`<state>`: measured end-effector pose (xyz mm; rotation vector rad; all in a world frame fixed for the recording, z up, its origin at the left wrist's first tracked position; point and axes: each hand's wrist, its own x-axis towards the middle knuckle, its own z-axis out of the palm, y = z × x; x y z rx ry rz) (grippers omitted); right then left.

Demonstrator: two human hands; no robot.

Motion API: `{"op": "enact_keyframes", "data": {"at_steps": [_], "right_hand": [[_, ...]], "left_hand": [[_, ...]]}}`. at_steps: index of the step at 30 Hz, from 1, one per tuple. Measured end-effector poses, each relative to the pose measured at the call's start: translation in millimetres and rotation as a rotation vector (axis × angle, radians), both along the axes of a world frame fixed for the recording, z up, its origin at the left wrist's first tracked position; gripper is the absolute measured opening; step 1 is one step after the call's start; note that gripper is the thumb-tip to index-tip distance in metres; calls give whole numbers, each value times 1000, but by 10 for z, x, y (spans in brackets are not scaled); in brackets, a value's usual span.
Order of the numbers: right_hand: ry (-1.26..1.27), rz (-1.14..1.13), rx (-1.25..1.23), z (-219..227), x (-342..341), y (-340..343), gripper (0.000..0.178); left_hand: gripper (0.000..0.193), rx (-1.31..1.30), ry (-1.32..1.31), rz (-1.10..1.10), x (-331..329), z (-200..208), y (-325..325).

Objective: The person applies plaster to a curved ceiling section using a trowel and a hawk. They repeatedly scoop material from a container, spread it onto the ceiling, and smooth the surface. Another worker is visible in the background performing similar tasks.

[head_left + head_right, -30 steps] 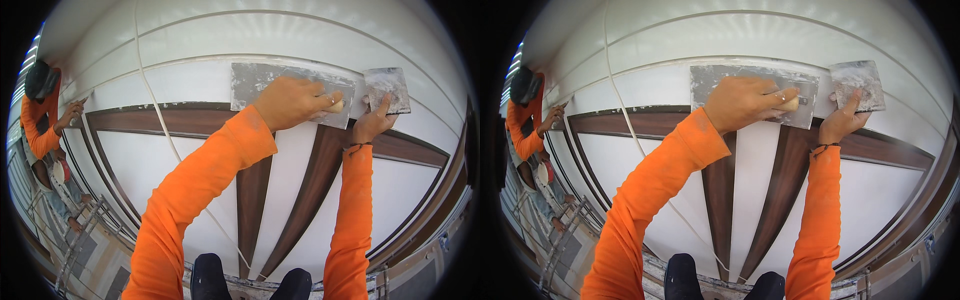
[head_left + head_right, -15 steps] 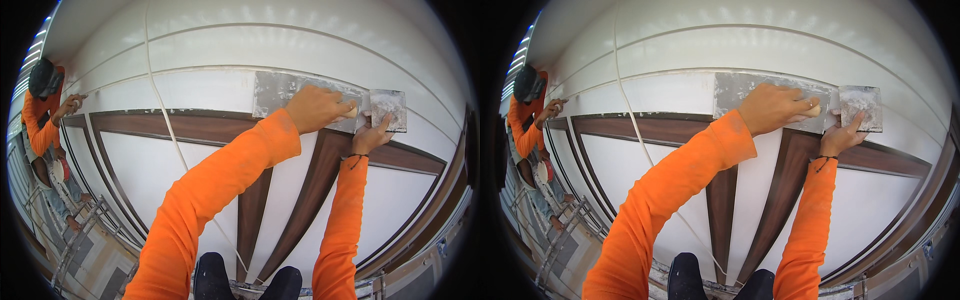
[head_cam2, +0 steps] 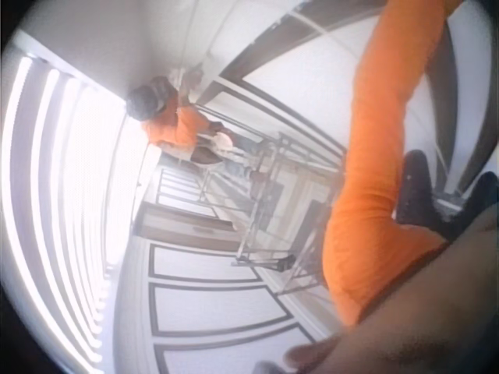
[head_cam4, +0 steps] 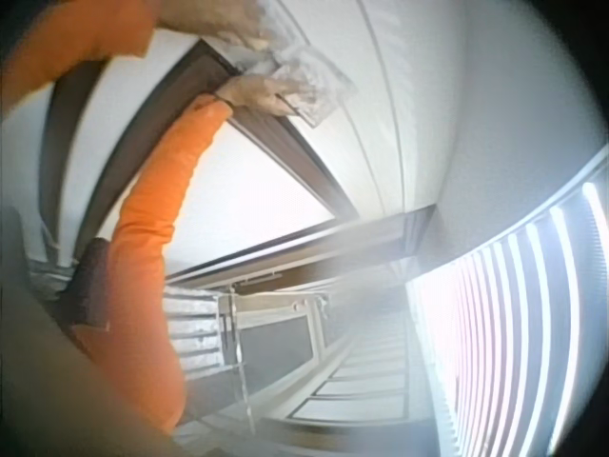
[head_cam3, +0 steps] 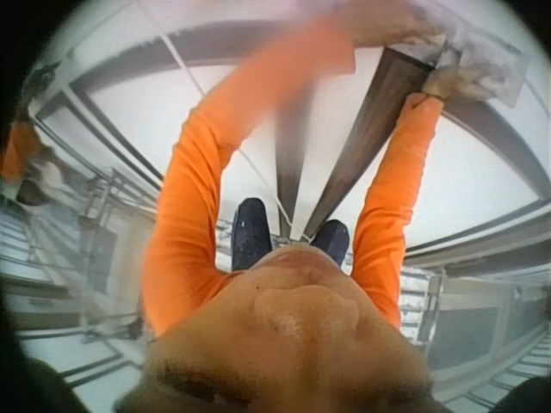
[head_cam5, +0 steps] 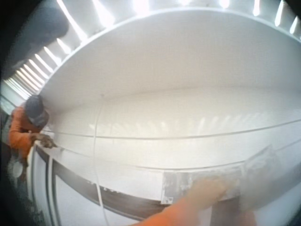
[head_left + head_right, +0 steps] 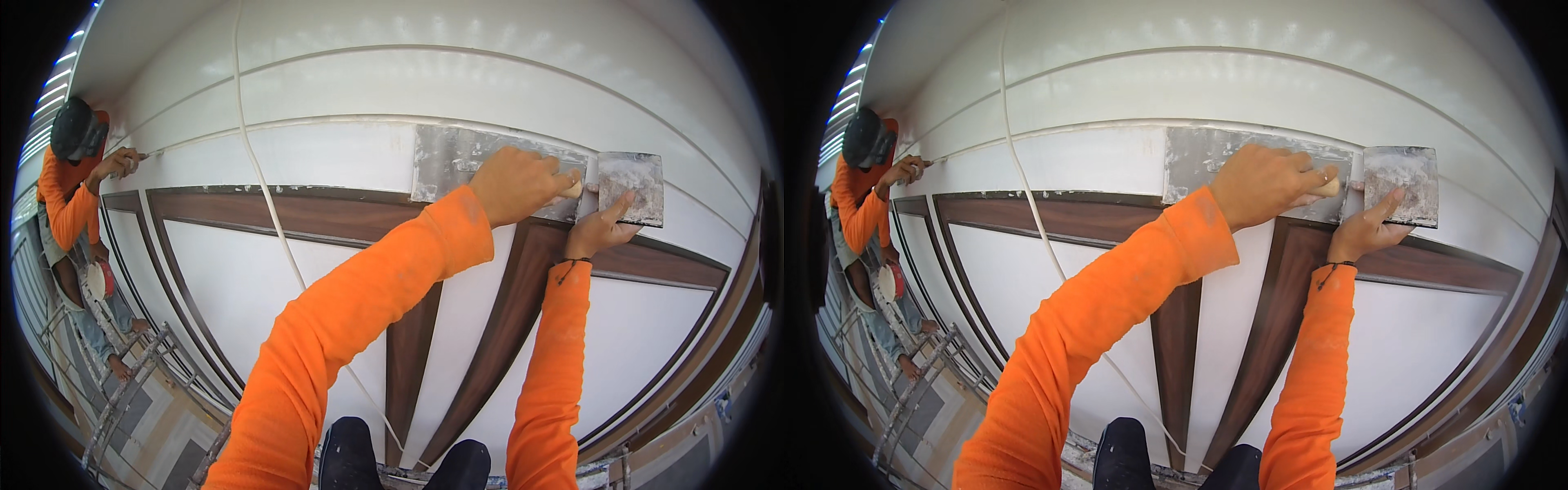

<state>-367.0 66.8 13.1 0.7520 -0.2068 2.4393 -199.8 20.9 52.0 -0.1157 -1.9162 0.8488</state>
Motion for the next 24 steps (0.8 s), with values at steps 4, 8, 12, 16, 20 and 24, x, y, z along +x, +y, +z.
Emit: {"op": "enact_keyframes", "data": {"at_steps": [4,8,12,16,20,24], "right_hand": [[32,-2,-5,-7,-34,4,49],[25,-3,-2,-11,-16,11,49],[41,9,8,-17,-67,13,47],[42,-10,18,-21,-163,-9,45],[12,5,30,-20,-89,-2,45],[-2,-8,44,-10,-50,36,45]], "left_hand": [[38,-5,6,18,18,-5,21],[40,8,0,-23,4,6,8],[41,19,5,-3,8,-10,29],[41,14,4,-1,-3,8,39],[39,12,13,-15,3,-3,26],[37,19,2,1,6,16,50]]}}
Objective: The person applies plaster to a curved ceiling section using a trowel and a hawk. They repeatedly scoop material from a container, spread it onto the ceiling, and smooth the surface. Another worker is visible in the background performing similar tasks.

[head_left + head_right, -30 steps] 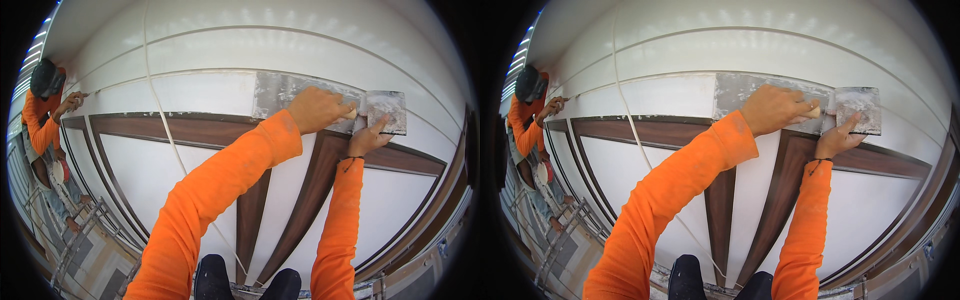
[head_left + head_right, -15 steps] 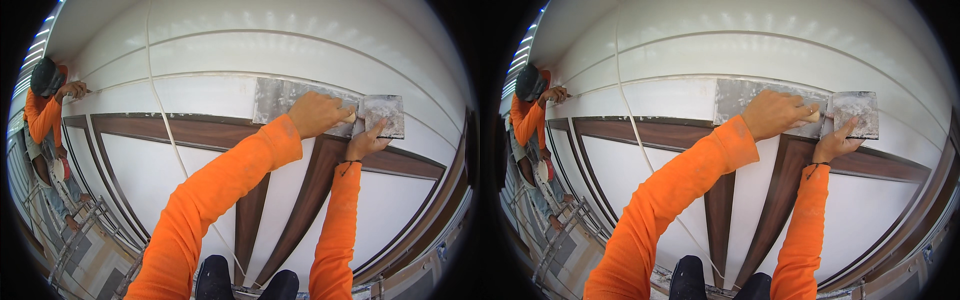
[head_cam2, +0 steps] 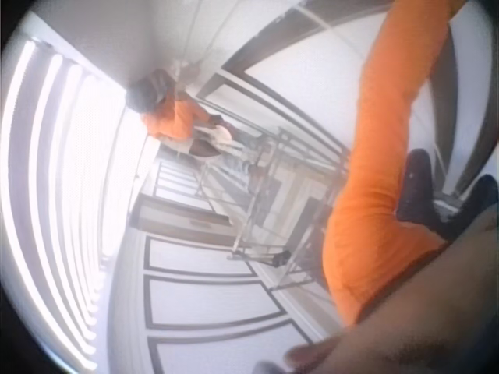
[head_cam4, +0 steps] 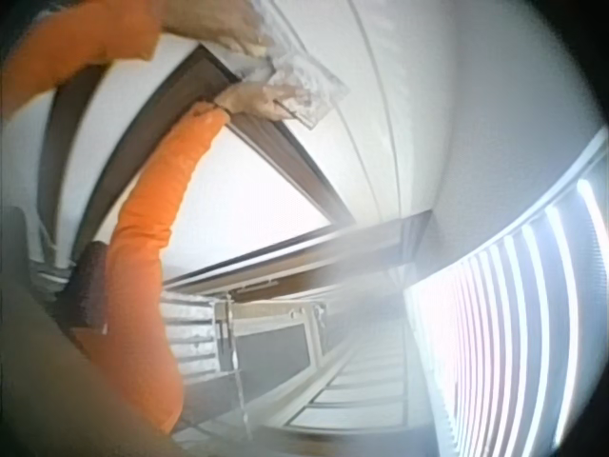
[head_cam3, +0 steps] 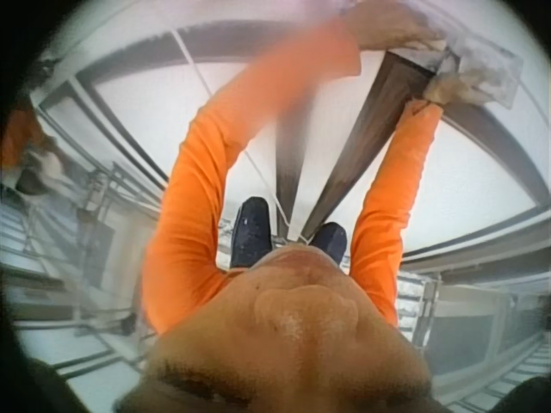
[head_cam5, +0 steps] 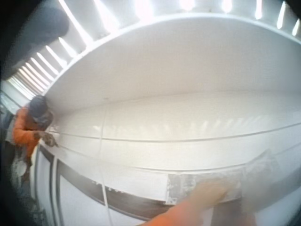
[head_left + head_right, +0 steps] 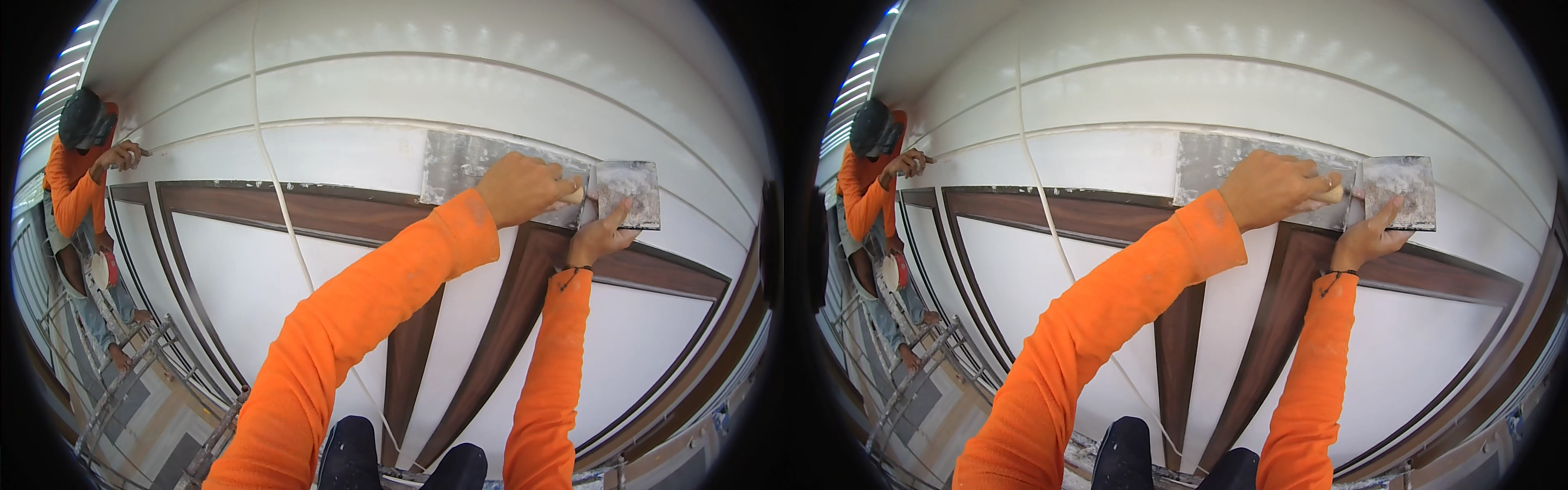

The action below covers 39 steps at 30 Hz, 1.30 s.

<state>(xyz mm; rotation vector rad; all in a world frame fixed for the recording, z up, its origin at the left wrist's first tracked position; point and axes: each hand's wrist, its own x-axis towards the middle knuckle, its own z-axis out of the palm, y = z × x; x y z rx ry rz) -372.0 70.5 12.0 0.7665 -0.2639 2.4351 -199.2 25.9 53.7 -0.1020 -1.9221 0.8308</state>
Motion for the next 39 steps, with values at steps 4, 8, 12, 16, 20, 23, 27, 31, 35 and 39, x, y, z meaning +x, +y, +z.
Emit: {"op": "enact_keyframes", "data": {"at_steps": [4,8,12,16,20,23,27,31,35,39], "right_hand": [[-27,18,28,-21,72,1,45],[-7,-10,4,-14,-4,-22,46],[1,34,-17,-18,32,-20,48],[3,67,-31,-20,43,-28,48],[2,-6,-20,-31,-43,-61,47],[0,-1,-20,-27,-29,-52,48],[6,19,-9,-30,-18,-24,51],[-22,90,-6,-12,105,6,47],[13,107,-25,-10,23,-2,48],[-2,26,10,-25,-22,-13,47]], "left_hand": [[38,-25,12,4,-15,-5,-43],[40,-46,27,-1,-37,4,-32],[40,-47,17,-10,-38,17,-48],[40,-37,1,-5,-26,16,-52],[39,-20,-14,1,-21,18,-31],[38,-19,-10,3,-18,17,-30],[39,4,-13,-3,-25,6,-25],[38,-8,-16,-29,-11,-1,-43],[37,5,-30,-3,-4,13,-14],[36,-10,-19,-11,1,14,-13]]}}
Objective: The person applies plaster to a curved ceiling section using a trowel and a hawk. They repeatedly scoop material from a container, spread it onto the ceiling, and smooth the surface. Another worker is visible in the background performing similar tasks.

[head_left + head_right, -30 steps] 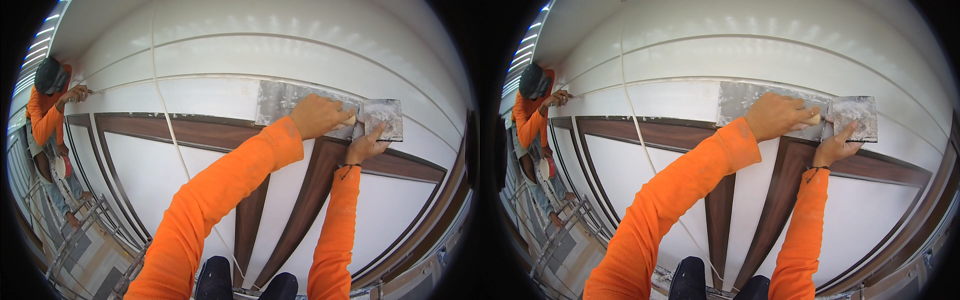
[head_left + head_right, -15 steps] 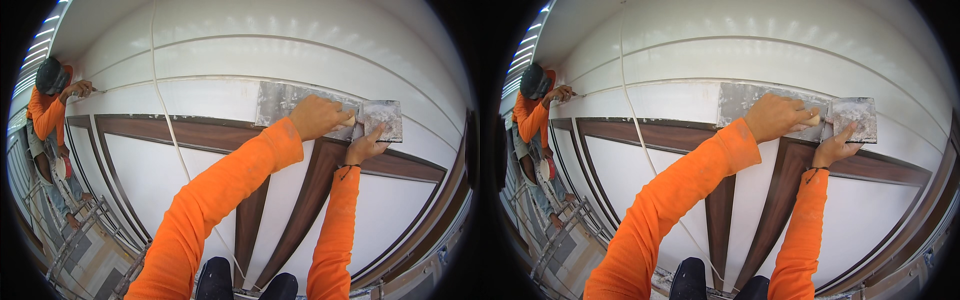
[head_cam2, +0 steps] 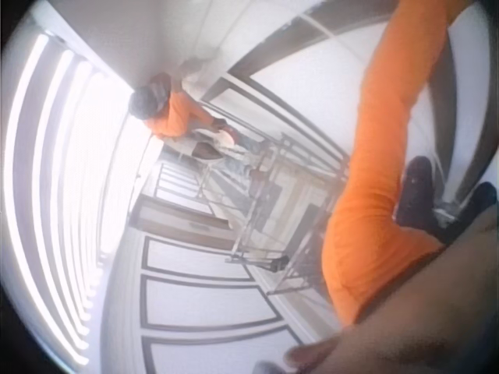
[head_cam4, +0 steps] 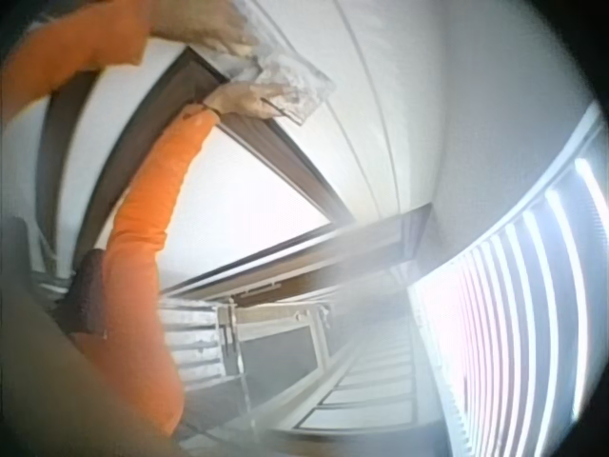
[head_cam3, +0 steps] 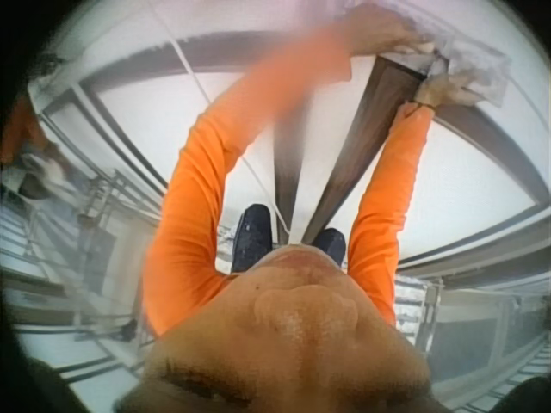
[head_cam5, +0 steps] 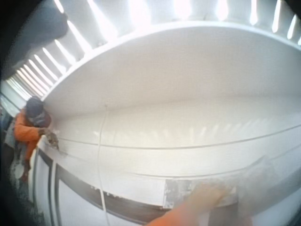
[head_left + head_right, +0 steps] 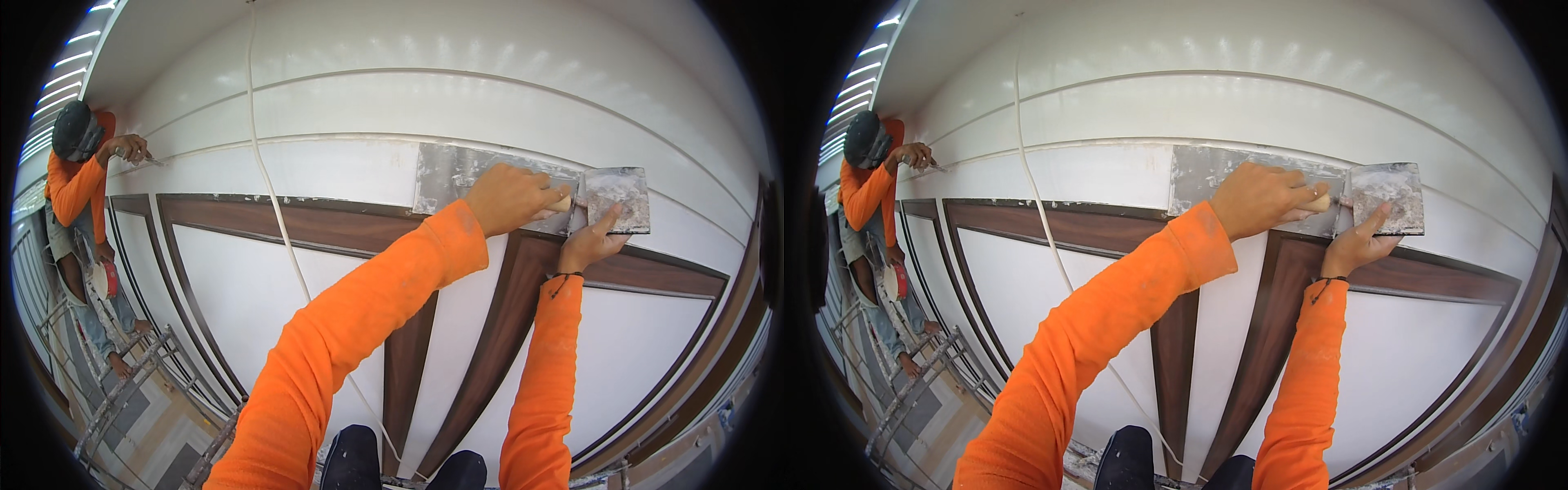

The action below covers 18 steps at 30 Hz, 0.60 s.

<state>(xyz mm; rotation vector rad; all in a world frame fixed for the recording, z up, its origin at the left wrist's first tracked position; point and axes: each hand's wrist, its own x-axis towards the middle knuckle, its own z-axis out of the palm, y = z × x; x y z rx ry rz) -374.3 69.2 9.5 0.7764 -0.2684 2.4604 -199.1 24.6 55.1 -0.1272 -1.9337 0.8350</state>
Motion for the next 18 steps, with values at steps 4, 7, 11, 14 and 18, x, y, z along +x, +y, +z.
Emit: {"op": "enact_keyframes", "data": {"at_steps": [4,7,11,14,18], "right_hand": [[-2,135,-13,-23,61,4,44],[7,101,-24,-19,5,-17,43],[25,35,36,-43,-63,13,45],[51,54,81,-60,-30,93,47],[96,28,85,-74,-77,85,48]], "left_hand": [[36,10,0,11,19,-25,10],[34,-7,7,8,18,-15,13],[34,-6,-1,22,35,-10,25],[35,-5,-2,42,78,-32,54],[34,-21,15,44,93,-46,61]]}}
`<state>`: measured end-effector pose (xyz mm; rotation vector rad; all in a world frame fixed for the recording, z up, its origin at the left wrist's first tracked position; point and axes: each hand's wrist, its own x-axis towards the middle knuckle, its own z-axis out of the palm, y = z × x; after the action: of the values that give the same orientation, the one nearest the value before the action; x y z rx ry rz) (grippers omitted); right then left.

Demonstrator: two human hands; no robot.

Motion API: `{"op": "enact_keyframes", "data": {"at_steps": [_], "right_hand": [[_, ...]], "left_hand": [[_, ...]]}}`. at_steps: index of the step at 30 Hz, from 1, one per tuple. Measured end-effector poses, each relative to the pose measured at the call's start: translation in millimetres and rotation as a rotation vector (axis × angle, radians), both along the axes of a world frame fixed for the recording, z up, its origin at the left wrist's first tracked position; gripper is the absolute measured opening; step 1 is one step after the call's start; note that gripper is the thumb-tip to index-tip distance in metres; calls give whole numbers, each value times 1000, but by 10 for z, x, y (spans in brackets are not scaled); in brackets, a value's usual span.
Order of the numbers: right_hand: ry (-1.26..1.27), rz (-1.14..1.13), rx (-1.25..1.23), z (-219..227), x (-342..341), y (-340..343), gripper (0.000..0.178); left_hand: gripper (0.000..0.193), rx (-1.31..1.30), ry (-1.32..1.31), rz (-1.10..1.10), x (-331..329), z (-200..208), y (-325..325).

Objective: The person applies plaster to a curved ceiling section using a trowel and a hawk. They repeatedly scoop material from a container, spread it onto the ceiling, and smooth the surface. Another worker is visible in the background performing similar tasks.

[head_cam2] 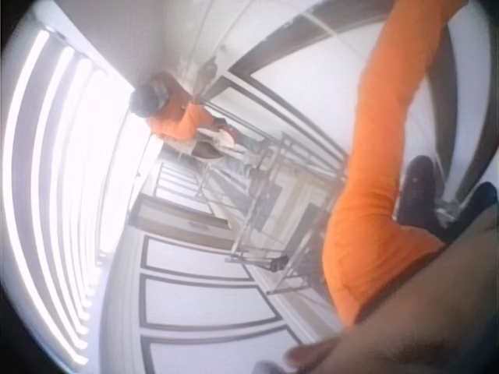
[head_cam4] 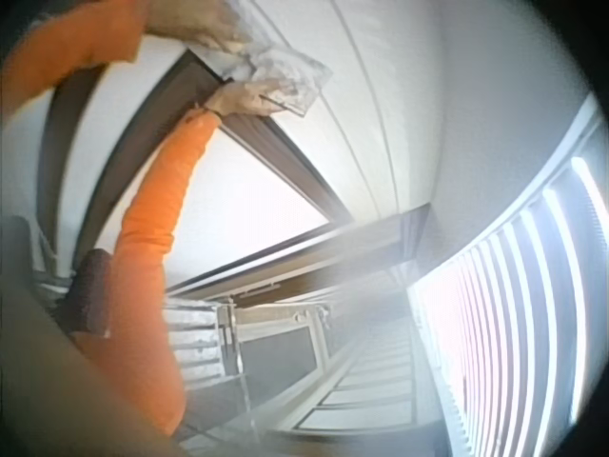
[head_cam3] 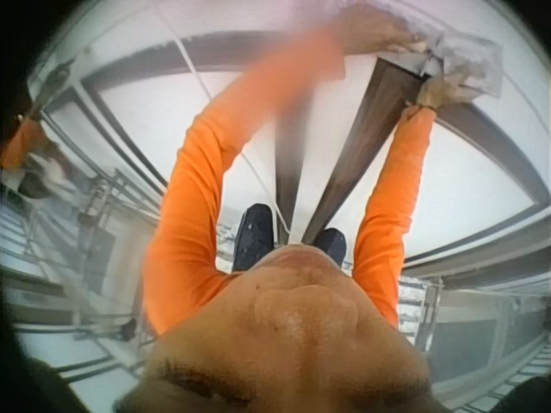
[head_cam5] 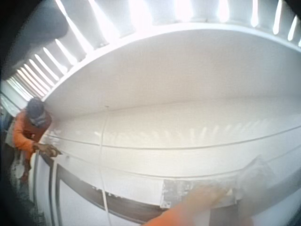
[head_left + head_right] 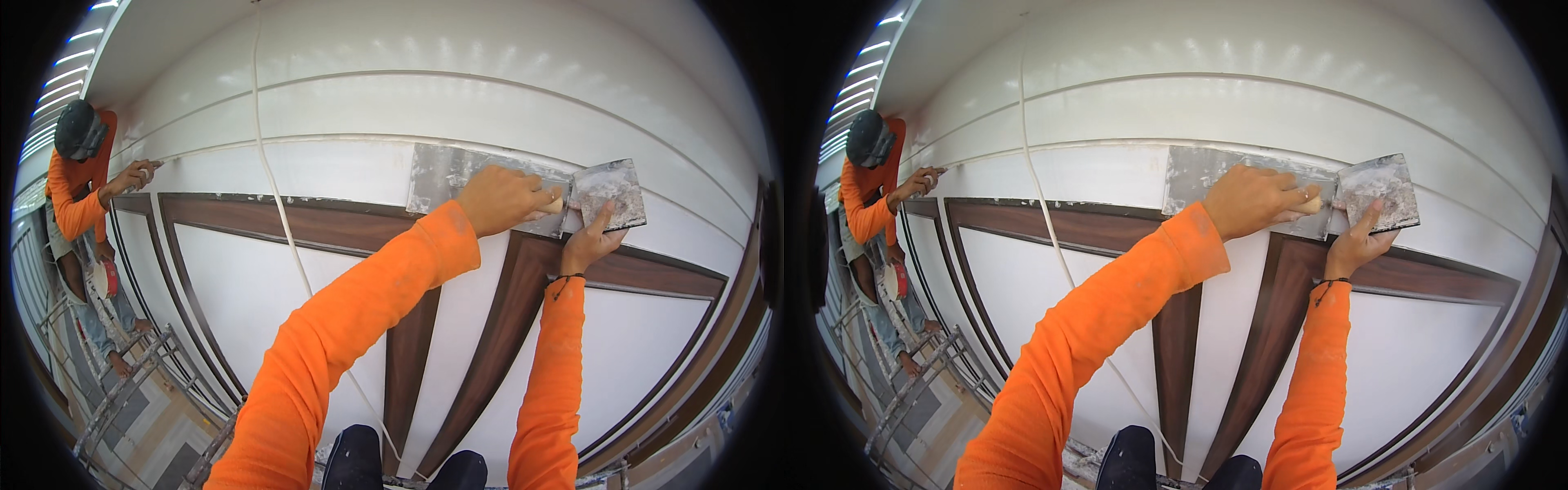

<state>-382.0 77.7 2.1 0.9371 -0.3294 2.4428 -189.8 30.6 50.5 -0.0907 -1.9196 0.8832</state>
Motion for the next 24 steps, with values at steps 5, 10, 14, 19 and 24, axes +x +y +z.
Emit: {"op": "enact_keyframes", "data": {"at_steps": [5,10,14,19,24], "right_hand": [[6,-2,-2,8,13,3,47],[8,15,6,6,40,25,45],[17,-25,-1,8,-11,3,45],[6,-15,3,-7,15,-17,45],[15,-23,6,-5,-39,-10,46]], "left_hand": [[33,-36,48,-21,-20,-23,-9],[34,-46,43,-20,-25,-22,-24],[34,-51,49,-24,-38,-21,-28],[34,-51,34,-7,-3,-12,-42],[32,-50,53,-37,-35,-19,-37]]}}
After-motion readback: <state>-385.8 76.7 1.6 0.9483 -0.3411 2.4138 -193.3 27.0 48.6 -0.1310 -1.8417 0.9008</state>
